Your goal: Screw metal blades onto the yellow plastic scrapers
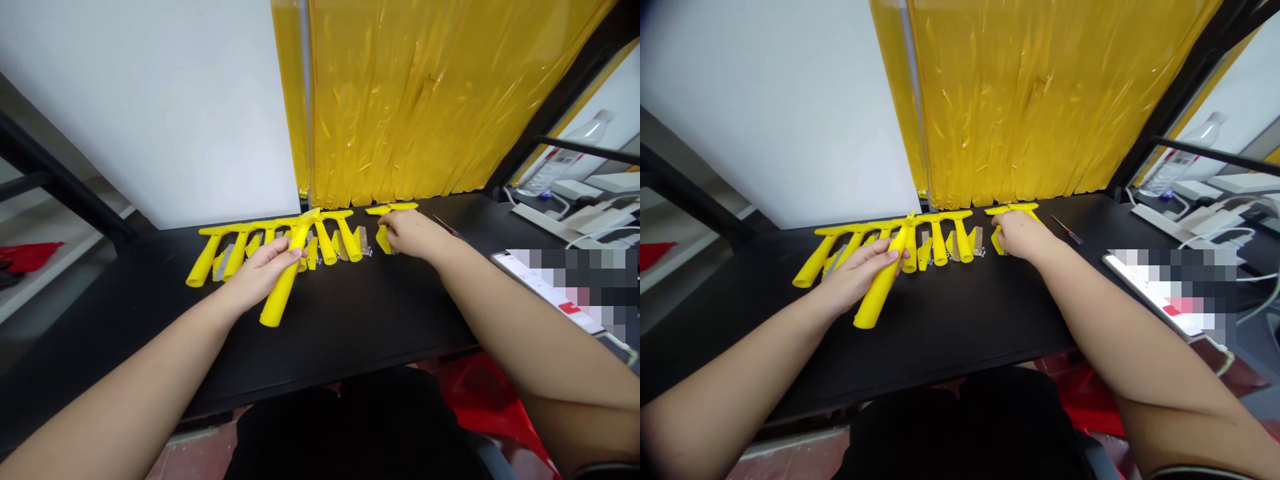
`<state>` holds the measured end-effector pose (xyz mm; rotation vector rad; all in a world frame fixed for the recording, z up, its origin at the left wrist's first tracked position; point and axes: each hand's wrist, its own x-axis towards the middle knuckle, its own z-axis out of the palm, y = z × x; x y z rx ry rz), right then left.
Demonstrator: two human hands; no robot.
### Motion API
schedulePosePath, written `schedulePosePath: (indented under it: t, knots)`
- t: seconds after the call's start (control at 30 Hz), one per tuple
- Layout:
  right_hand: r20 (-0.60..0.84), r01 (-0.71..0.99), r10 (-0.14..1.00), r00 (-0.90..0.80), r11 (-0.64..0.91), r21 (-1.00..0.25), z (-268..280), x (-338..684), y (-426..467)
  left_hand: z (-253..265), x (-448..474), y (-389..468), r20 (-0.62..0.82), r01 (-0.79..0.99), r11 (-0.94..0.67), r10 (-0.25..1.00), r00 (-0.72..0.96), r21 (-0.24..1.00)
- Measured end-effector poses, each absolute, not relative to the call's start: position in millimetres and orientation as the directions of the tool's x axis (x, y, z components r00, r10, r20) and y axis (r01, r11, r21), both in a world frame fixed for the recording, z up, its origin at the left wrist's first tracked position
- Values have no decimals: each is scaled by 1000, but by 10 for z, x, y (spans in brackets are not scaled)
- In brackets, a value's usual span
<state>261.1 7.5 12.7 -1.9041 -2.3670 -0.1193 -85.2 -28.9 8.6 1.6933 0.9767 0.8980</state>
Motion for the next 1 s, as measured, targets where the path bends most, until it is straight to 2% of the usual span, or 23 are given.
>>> schedulePosePath:
  t: [0.17,0.33,1.0]
  knots:
    - [-2,988,994,-112,111,106,91,2338,-50,88,-853,-287,147,221,-263,889,434,939]
    - [-25,983,993,-116,118,137,66,2232,-63,78,-856,-284,155,219,-275,882,446,936]
    - [-60,993,995,-82,87,78,78,2292,-63,66,-854,-269,172,264,-327,862,476,908]
